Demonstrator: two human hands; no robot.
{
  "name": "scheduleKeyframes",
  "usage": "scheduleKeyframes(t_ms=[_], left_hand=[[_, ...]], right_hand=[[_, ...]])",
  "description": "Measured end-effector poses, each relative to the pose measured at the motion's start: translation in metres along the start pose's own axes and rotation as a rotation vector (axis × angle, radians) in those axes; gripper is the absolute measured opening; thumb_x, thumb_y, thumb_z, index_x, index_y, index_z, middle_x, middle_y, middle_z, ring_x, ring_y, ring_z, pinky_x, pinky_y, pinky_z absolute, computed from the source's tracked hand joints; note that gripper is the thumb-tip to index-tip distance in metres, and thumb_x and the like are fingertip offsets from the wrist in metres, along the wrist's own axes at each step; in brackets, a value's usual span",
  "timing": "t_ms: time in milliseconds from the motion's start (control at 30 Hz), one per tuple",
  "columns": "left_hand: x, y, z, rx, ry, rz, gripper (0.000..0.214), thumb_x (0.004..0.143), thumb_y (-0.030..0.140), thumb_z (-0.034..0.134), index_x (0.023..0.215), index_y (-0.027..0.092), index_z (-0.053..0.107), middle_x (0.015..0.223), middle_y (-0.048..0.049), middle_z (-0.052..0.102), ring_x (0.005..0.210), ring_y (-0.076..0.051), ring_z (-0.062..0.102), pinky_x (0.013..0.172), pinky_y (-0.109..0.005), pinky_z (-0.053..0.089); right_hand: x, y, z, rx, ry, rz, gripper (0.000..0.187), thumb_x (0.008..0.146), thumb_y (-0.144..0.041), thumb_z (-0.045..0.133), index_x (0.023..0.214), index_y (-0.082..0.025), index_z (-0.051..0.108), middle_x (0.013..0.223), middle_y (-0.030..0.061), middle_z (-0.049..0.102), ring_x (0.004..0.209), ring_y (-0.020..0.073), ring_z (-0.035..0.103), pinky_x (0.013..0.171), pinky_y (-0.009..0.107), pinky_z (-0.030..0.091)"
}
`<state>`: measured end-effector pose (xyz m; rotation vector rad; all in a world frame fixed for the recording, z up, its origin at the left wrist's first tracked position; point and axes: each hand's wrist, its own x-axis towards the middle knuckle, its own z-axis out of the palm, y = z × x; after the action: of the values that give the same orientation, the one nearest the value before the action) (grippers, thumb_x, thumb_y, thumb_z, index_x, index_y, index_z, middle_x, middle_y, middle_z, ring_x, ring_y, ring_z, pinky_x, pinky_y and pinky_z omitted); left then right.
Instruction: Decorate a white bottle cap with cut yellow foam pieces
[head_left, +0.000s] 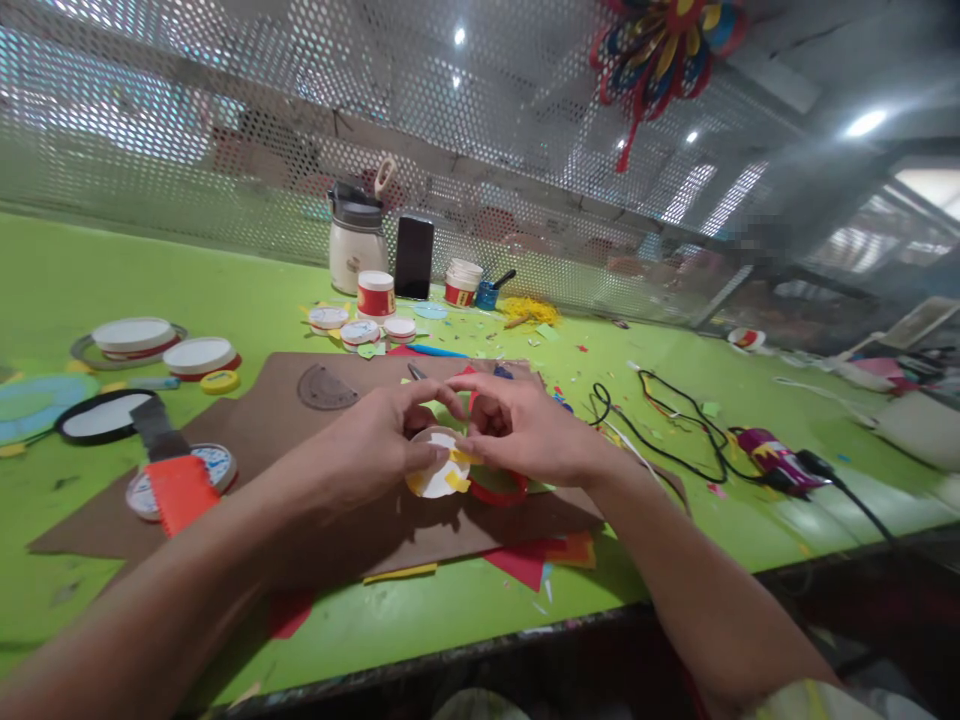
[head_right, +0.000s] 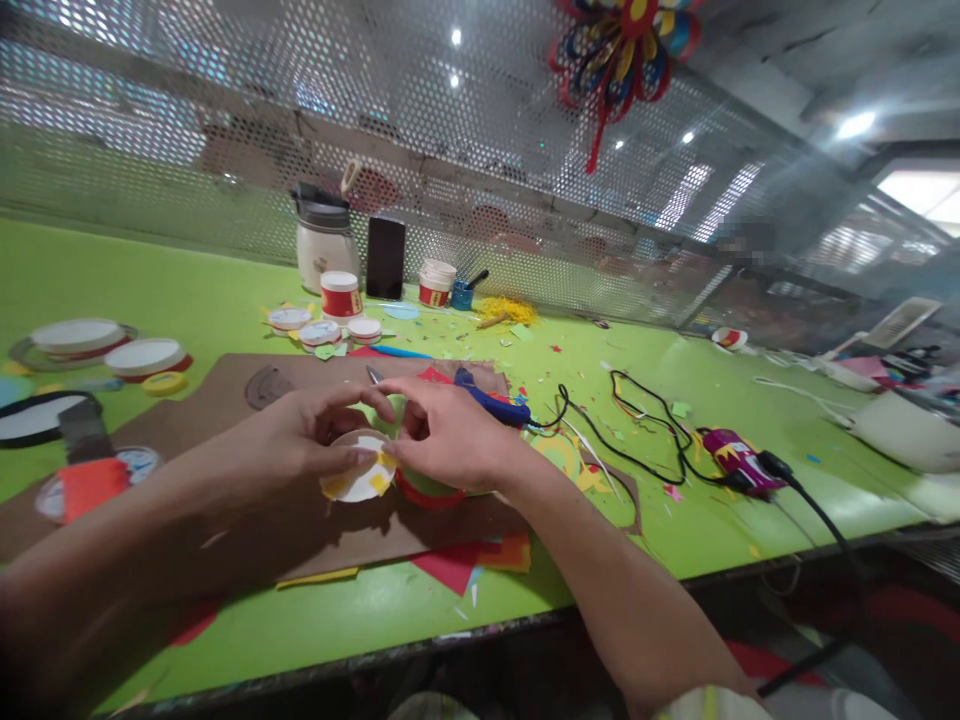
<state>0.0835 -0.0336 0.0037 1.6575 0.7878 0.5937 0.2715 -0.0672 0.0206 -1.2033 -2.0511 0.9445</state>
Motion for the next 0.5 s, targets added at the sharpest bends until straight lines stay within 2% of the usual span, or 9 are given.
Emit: scheduleKeyframes(t_ms=[133,233,333,400,500], left_hand=[[0.002,-0.002,-0.004,-0.066,0.063,-0.007,0.034,0.063,0.016,0.071,0.094,0.021,0.056,0.056,0.008,0.055,0.051,-0.012,0.05,0.052,-0.023,0.037],[0.002,-0.001,-0.005,-0.161,0.17,-0.019,0.037,0.062,0.019,0.076,0.093,0.018,0.056,0.05,0.011,0.047,0.048,-0.011,0.049,0.05,-0.022,0.037],[0.0,0.001,-0.006,-0.239,0.27,-0.048,0.042,0.06,0.021,0.079,0.095,0.018,0.057,0.055,0.0094,0.052,0.056,-0.013,0.058,0.055,-0.024,0.044],[-0.001,0.003,-0.007,-0.267,0.329,-0.076,0.043,0.059,0.021,0.08,0.095,0.017,0.058,0.061,0.0065,0.059,0.06,-0.014,0.061,0.057,-0.025,0.046],[-0.002,0.006,-0.008,-0.334,0.396,-0.101,0.044,0.055,0.019,0.082,0.094,0.016,0.06,0.068,0.0025,0.065,0.061,-0.015,0.063,0.057,-0.026,0.048]], right_hand=[[0.0,-0.004,-0.003,0.11,0.139,0.072,0.041,0.082,-0.021,0.062,0.123,-0.014,0.056,0.061,-0.0065,0.05,0.053,0.009,0.047,0.049,0.023,0.039],[0.002,0.001,-0.009,0.166,0.239,0.1,0.031,0.084,-0.027,0.061,0.112,-0.014,0.062,0.063,-0.0042,0.053,0.051,0.0087,0.049,0.049,0.023,0.041],[0.006,0.015,-0.02,0.193,0.312,0.116,0.024,0.081,-0.03,0.062,0.098,-0.014,0.066,0.068,-0.0011,0.058,0.052,0.0083,0.05,0.047,0.023,0.041],[0.009,0.027,-0.03,0.109,0.356,0.144,0.024,0.079,-0.033,0.062,0.093,-0.014,0.069,0.07,0.0009,0.062,0.054,0.0096,0.051,0.049,0.023,0.043],[0.011,0.039,-0.043,-0.023,0.329,0.152,0.015,0.073,-0.025,0.065,0.082,-0.015,0.072,0.075,0.0025,0.067,0.064,0.0121,0.056,0.061,0.026,0.046]])
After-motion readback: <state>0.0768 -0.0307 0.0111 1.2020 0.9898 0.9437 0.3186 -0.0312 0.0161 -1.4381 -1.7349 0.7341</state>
